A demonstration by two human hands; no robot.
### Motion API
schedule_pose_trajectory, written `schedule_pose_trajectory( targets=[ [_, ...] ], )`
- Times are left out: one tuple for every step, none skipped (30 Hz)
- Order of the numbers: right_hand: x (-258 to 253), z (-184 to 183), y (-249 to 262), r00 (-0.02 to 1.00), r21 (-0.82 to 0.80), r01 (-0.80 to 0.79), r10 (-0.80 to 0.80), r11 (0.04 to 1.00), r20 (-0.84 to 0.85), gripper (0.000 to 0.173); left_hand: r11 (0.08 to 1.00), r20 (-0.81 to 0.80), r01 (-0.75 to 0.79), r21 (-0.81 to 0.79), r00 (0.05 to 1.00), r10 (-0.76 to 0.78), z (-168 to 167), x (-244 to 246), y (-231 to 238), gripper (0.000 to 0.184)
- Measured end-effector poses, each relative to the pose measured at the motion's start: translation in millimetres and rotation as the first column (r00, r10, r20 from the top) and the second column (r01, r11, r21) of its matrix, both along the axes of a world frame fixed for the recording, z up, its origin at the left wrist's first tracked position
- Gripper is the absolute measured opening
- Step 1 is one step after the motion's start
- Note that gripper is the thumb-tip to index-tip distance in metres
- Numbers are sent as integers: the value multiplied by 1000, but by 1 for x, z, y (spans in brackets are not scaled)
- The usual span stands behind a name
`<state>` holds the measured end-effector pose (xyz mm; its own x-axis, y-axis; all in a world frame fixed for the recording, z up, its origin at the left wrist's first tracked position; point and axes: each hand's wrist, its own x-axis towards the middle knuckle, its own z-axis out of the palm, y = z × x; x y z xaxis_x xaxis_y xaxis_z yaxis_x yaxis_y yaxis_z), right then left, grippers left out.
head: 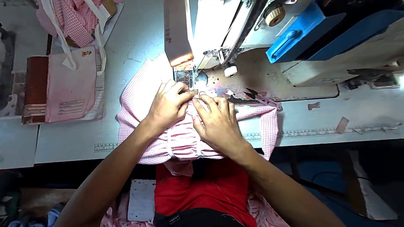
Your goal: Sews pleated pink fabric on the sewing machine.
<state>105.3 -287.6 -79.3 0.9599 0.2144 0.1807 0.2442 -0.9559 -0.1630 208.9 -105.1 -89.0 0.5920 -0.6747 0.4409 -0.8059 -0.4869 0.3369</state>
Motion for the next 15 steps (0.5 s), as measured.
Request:
schedule_pose_trajectory(
  targets=[
    [-2,-2,0,999,23,-1,0,1000,34,52,999,-9,-26,28,1000,26,0,0,1,31],
    [-4,-3,-1,998,50,2,-6,999,68,51,998,-5,-37,43,999,37,0,0,1,30],
    [-5,-4,-1,996,73,10,-17,997,90,50,998,1,-44,49,999,44,0,0,0,30],
    [-5,-4,-1,995,82,22,-29,996,96,50,998,0,-50,46,999,50,-1,0,0,30],
    [-4,-3,0,996,72,34,-40,997,81,52,998,-7,-56,36,998,57,-1,0,0,31],
    [-4,-2,1,998,46,47,-49,998,46,54,998,-13,-62,15,998,62,-1,0,0,32],
    [-2,-1,1,998,23,57,-57,998,10,56,998,-12,-63,-4,998,63,1,-1,0,34],
    [-1,0,2,998,7,64,-64,998,-16,57,998,-8,-58,-21,998,57,2,-1,0,36],
    [1,1,2,997,-8,68,-68,998,-26,57,999,0,-45,-30,999,45,3,-1,0,37],
    [3,1,2,997,-22,68,-68,997,-30,57,999,10,-36,-23,999,36,3,-1,0,35],
    [5,1,2,997,-30,65,-66,997,-35,57,999,12,-36,-2,999,36,3,-1,0,33],
    [7,2,2,997,-31,64,-66,997,-47,57,999,5,-45,20,999,45,1,1,-1,33],
    [9,2,2,996,-28,64,-65,998,-58,58,997,1,-63,36,998,63,0,2,-2,33],
    [11,3,1,996,-20,63,-64,998,-61,58,995,2,-83,53,997,83,0,4,-3,33],
    [13,3,1,997,-6,61,-61,998,-57,58,993,9,-98,65,995,97,-1,5,-4,33]
  ],
)
